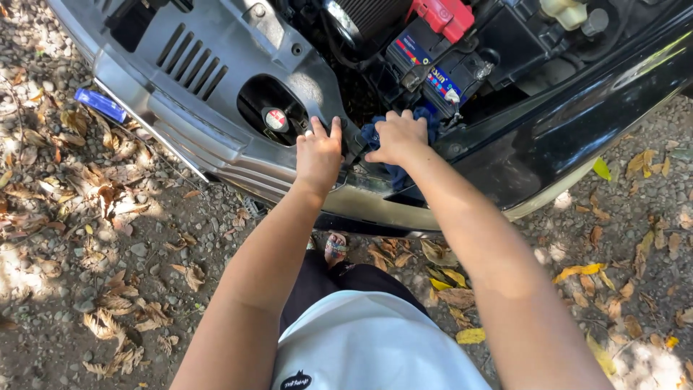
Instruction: The person cleans the front of a car with the hood open using a blue cloth. They wipe the plastic engine cover, the front bumper, the grille, and the headlight area.
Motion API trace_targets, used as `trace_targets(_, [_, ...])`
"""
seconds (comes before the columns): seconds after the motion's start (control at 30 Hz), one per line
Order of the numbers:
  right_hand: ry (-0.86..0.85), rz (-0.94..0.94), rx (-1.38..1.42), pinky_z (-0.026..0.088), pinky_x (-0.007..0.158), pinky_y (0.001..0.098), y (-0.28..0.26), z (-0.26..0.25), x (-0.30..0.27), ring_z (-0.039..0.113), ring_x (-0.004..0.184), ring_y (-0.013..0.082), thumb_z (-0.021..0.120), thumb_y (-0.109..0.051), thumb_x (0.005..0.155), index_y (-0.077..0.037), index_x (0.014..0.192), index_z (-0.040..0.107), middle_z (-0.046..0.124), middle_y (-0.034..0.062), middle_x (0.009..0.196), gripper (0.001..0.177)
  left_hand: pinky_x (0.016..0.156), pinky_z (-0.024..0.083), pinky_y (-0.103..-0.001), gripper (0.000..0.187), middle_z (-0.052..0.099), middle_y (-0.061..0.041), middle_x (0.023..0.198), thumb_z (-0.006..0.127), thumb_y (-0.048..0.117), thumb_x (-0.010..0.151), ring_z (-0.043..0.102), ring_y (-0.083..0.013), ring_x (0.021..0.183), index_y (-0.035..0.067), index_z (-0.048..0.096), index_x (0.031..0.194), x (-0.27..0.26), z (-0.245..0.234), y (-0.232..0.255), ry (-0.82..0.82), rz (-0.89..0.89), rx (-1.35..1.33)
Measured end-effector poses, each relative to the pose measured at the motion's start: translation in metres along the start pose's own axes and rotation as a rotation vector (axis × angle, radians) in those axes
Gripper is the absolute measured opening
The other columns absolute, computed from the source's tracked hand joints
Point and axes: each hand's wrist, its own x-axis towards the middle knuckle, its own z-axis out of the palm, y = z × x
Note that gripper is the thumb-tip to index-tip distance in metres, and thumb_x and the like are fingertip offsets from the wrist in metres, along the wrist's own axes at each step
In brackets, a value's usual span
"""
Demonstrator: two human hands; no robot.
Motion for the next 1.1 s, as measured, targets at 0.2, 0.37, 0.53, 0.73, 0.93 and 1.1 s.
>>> trace_targets(0.2, [-0.062,-0.027,0.116,0.039,0.103,0.0587,0.015,0.006,0.016,0.046,0.134,0.0378,0.062,-0.053,0.095,-0.021,0.137,0.067,0.054,0.0084,0.148,0.054,0.088,0.046,-0.051,0.099,0.052,-0.037,0.143,0.090,0.040,0.076,0.065,-0.0438,0.111,0.015,0.041,0.158,0.003,-0.007,0.000,-0.069,-0.009,-0.029])
trace_targets(0.37, [-0.008,-0.057,0.135,0.042,0.104,0.0575,0.011,-0.032,-0.049,0.046,0.136,0.0367,0.064,-0.047,0.091,-0.022,0.131,0.071,0.050,0.0059,0.152,0.048,0.088,0.046,-0.051,0.099,0.052,-0.037,0.143,0.090,0.040,0.076,0.065,-0.0439,0.110,0.015,0.040,0.158,-0.003,-0.007,0.003,-0.094,-0.013,-0.022])
trace_targets(0.53, [0.168,-0.045,-0.099,0.044,0.086,0.0565,-0.014,0.053,-0.027,0.049,0.117,0.0376,0.070,-0.057,0.081,-0.024,0.125,0.070,0.046,0.0071,0.142,0.055,0.083,0.047,-0.050,0.102,0.056,-0.037,0.138,0.093,0.041,0.069,0.066,-0.0433,0.103,0.014,0.046,0.155,0.000,0.009,0.001,0.015,0.009,-0.015])
trace_targets(0.73, [0.853,-0.132,-0.497,0.043,0.068,0.0482,-0.048,0.107,-0.049,0.054,0.089,0.0347,0.063,-0.023,0.091,0.003,0.106,0.072,0.057,0.0211,0.120,0.031,0.077,0.047,-0.052,0.100,0.059,-0.039,0.131,0.095,0.039,0.063,0.068,-0.0454,0.094,0.013,0.054,0.150,0.004,0.027,-0.001,0.183,0.015,-0.008])
trace_targets(0.93, [0.782,-0.329,-0.500,0.038,0.060,0.0453,-0.053,0.112,-0.087,0.048,0.072,0.0305,0.060,-0.012,0.089,-0.007,0.085,0.071,0.057,0.0172,0.104,0.013,0.080,0.047,-0.051,0.101,0.059,-0.036,0.135,0.094,0.040,0.065,0.068,-0.0426,0.098,0.016,0.050,0.153,0.003,0.010,-0.002,0.079,0.000,0.007])
trace_targets(1.1, [0.808,-0.324,-0.286,0.042,0.054,0.0427,-0.055,0.115,-0.082,0.055,0.072,0.0321,0.066,-0.016,0.088,-0.007,0.115,0.072,0.063,0.0178,0.125,0.029,0.083,0.047,-0.050,0.098,0.056,-0.035,0.139,0.091,0.041,0.074,0.068,-0.0417,0.104,0.015,0.044,0.156,-0.003,-0.011,0.002,-0.021,0.004,0.030])
